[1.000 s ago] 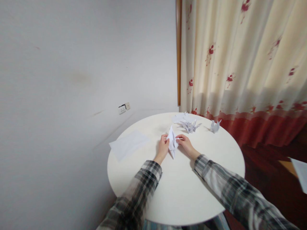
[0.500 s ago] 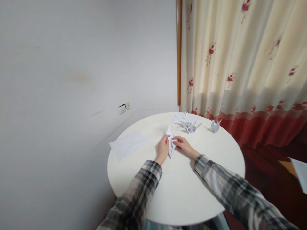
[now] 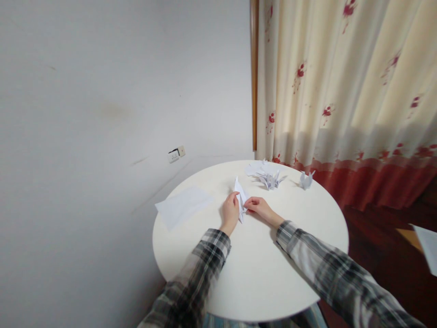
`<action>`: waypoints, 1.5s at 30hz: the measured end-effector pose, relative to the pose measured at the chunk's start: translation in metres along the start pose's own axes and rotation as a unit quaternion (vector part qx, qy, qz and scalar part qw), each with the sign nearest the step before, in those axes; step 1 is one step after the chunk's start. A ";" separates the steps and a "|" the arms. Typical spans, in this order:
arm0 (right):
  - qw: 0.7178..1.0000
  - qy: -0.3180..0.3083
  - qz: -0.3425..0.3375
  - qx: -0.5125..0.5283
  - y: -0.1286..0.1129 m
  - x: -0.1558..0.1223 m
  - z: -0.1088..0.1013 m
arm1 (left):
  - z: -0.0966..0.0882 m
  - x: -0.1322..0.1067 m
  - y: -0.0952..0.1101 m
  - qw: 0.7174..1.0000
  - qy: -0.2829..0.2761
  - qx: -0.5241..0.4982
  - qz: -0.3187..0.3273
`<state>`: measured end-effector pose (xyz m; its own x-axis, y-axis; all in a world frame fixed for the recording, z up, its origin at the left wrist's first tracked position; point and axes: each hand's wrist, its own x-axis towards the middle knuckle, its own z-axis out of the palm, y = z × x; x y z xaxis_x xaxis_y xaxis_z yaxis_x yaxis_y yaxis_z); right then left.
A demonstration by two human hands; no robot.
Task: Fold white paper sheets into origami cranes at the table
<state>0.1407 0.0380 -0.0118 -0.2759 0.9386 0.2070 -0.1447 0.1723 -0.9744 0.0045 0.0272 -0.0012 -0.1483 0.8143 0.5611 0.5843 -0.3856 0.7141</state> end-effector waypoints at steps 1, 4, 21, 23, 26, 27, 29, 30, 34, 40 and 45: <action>1.000 0.002 0.001 -0.001 0.001 0.000 0.000 | 0.000 0.000 0.000 1.000 0.002 -0.002 0.001; 1.000 -0.007 -0.001 -0.019 0.003 0.002 -0.001 | -0.001 0.000 0.001 1.000 0.005 0.003 0.001; 0.989 0.020 -0.041 -0.144 0.001 0.002 0.001 | 0.000 0.001 0.002 0.997 0.013 0.076 0.014; 0.986 0.027 -0.050 -0.156 0.001 0.001 0.001 | 0.000 0.001 0.002 0.996 0.013 0.082 0.013; 0.986 0.031 -0.054 -0.152 0.002 0.000 0.001 | 0.000 0.001 0.001 0.996 0.018 0.083 0.014; 0.987 0.031 -0.053 -0.148 0.002 0.000 0.001 | 0.000 0.001 0.001 0.996 0.020 0.081 0.014; 0.988 0.033 -0.053 -0.140 0.002 0.000 0.000 | 0.000 0.001 0.001 0.997 0.025 0.073 0.012; 0.989 0.035 -0.054 -0.137 0.002 0.001 0.000 | 0.000 0.001 0.001 0.997 0.028 0.069 0.010; 0.991 0.040 -0.053 -0.119 0.001 0.001 -0.001 | 0.001 0.003 -0.001 0.998 0.038 0.041 0.002; 0.999 0.030 -0.033 -0.029 -0.002 -0.001 0.001 | 0.004 0.006 -0.009 0.997 0.056 -0.035 -0.035; 0.999 0.014 -0.031 0.008 0.000 0.000 0.001 | 0.004 0.007 -0.012 0.994 0.077 -0.050 -0.059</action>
<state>0.1397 0.0374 -0.0119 -0.2389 0.9347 0.2633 -0.1750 0.2252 -0.9585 -0.0004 0.0393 -0.0075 -0.3358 0.7839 0.5222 0.4751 -0.3378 0.8125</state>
